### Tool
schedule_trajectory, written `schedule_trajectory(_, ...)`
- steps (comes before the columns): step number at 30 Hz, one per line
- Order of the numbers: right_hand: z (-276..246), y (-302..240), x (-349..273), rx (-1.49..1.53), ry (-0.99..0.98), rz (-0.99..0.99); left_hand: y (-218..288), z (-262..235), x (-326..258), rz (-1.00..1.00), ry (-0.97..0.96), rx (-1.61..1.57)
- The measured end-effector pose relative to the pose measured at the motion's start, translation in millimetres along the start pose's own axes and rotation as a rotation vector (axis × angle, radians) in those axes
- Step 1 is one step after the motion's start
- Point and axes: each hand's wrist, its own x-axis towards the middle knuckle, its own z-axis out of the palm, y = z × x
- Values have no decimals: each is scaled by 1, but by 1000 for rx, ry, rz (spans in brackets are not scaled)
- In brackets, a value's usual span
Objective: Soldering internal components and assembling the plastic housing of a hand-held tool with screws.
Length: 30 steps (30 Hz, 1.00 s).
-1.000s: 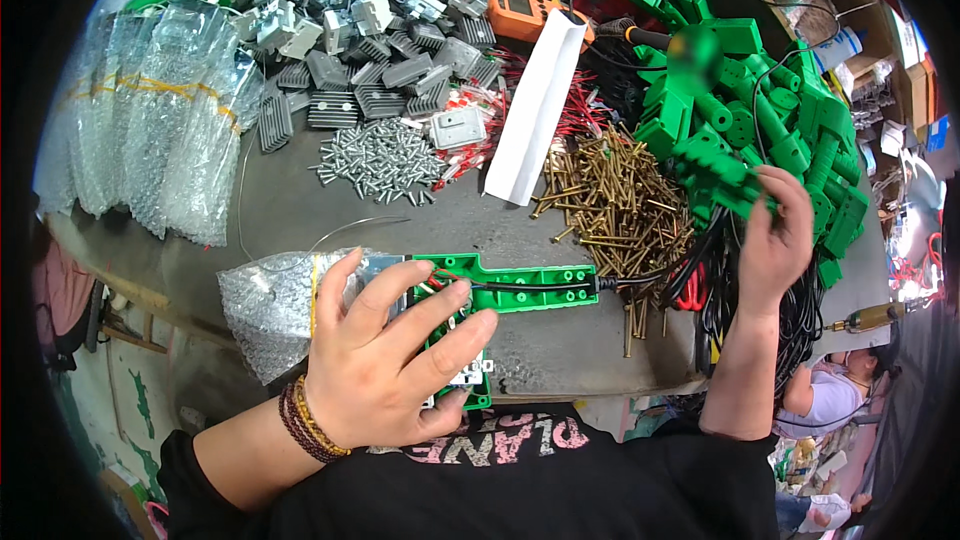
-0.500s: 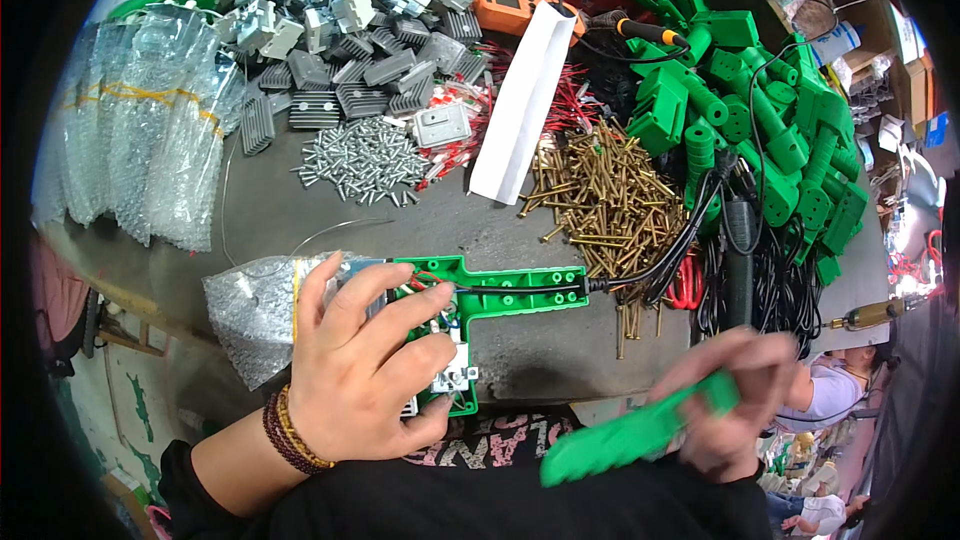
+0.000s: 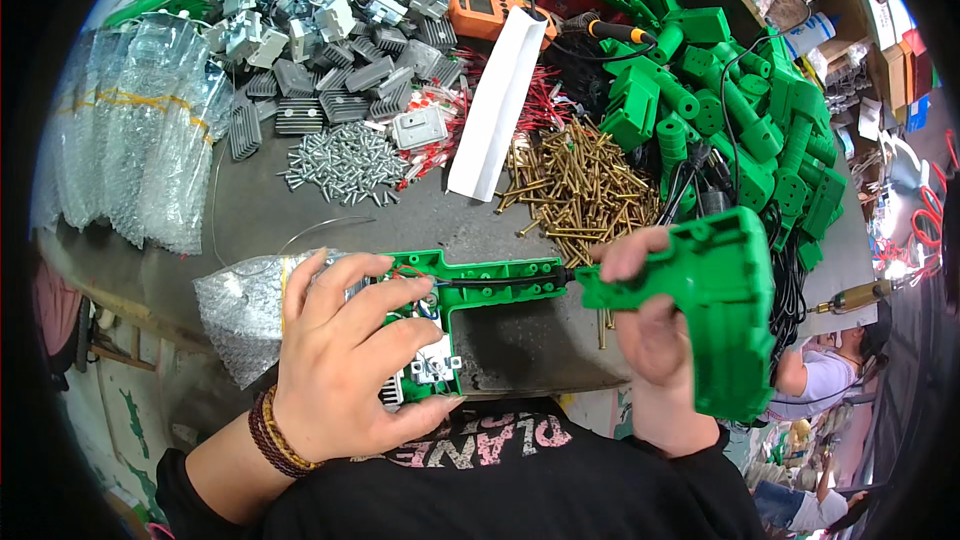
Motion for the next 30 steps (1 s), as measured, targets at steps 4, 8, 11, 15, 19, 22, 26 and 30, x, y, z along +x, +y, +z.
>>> schedule_trajectory(4, 16, 14, 6, 3, 21, -97, 2, -8, 5, 6, -12, -56)
schedule_trajectory(8, 19, 16, 3, -16, 17, -99, 1, -11, 12, 4, -91, -69)
schedule_trajectory(11, 24, 17, 3, -26, 9, -88, 0, -12, 13, -2, -95, -68)
schedule_trajectory(15, 27, 20, -2, -27, -46, -84, 1, -12, 15, -1, -101, -66)
schedule_trajectory(19, 28, 22, -5, 59, -80, 135, -3, -9, 13, 18, -68, -66)
schedule_trajectory(22, 28, 29, 11, -607, -339, -273, -3, -8, 10, 18, -33, -65)
schedule_trajectory(26, 34, 25, 13, -828, -470, -436, -2, -6, 10, 11, -1, -53)
schedule_trajectory(30, 42, 16, 16, -897, -482, -331, -5, -3, 5, -7, 53, -64)
